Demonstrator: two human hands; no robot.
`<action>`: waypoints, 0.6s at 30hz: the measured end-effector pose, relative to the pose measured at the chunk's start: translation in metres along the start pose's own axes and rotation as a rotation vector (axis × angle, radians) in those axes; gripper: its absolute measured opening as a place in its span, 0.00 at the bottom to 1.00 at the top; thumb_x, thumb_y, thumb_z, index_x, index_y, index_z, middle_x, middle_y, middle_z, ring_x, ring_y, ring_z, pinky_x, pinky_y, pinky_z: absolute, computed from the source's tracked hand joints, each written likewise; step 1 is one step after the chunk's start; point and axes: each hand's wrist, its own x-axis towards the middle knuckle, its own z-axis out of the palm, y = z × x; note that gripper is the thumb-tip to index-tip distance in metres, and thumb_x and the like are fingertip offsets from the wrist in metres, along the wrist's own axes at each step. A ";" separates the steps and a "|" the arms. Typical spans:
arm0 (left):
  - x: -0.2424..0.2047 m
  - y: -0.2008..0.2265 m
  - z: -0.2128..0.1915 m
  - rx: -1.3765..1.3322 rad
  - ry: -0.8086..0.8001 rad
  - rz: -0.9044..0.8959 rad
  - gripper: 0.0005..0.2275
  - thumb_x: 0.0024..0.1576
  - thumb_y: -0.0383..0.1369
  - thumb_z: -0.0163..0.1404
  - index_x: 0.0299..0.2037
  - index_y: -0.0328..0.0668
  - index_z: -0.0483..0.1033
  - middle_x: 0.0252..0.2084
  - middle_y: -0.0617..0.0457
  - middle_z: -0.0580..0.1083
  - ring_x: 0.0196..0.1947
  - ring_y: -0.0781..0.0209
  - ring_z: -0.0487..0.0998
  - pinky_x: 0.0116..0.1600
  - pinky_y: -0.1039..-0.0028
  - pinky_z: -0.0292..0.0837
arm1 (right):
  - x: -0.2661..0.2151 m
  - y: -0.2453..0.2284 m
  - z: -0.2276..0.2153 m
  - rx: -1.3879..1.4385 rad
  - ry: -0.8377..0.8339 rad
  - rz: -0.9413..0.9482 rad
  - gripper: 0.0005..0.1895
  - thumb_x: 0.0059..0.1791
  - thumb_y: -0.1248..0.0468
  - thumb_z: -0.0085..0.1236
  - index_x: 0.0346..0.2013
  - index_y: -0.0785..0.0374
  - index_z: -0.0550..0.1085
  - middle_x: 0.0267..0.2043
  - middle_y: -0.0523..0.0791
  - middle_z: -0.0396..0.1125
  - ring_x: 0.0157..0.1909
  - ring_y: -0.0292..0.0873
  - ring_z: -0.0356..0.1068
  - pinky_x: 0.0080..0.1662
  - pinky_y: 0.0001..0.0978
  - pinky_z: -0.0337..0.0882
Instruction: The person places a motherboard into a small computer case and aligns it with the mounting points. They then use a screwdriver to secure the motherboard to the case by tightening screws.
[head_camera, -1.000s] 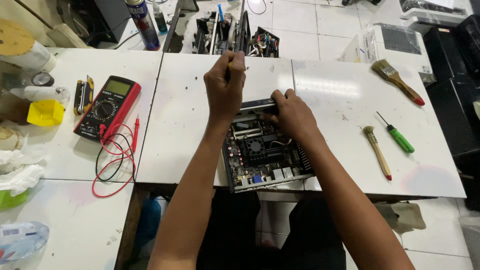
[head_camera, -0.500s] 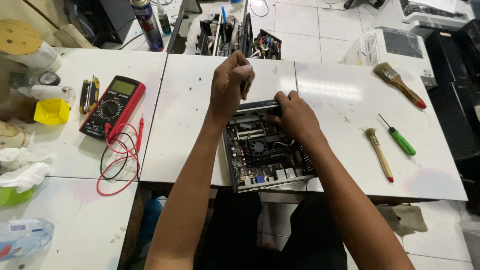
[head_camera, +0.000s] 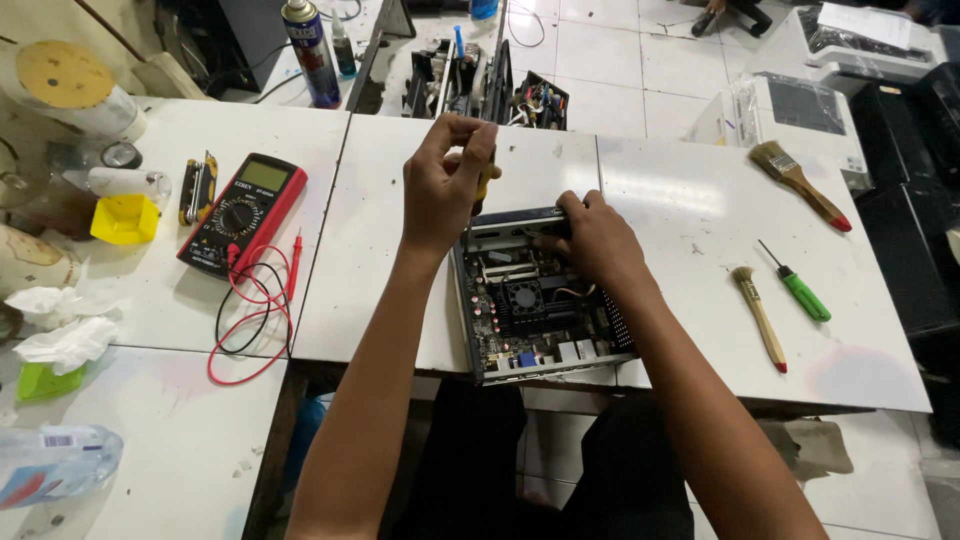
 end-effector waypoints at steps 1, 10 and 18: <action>-0.001 0.004 0.002 -0.026 0.005 -0.011 0.13 0.68 0.46 0.49 0.43 0.46 0.77 0.30 0.50 0.77 0.28 0.63 0.81 0.38 0.71 0.80 | 0.000 0.001 0.000 0.009 -0.003 -0.003 0.26 0.51 0.56 0.67 0.60 0.54 0.67 0.53 0.56 0.64 0.55 0.71 0.75 0.52 0.66 0.78; -0.002 -0.012 0.019 -0.053 0.026 0.058 0.18 0.70 0.43 0.35 0.33 0.49 0.72 0.21 0.56 0.67 0.21 0.66 0.72 0.31 0.74 0.72 | 0.001 0.003 0.004 -0.004 0.004 0.002 0.27 0.51 0.54 0.67 0.60 0.53 0.67 0.53 0.55 0.64 0.55 0.70 0.75 0.52 0.65 0.79; 0.006 -0.006 0.041 -0.004 0.015 0.149 0.16 0.68 0.40 0.38 0.27 0.50 0.70 0.15 0.56 0.64 0.17 0.64 0.67 0.27 0.72 0.65 | 0.002 0.003 0.005 -0.017 0.024 0.003 0.26 0.51 0.55 0.67 0.60 0.53 0.67 0.52 0.55 0.64 0.54 0.70 0.75 0.51 0.65 0.79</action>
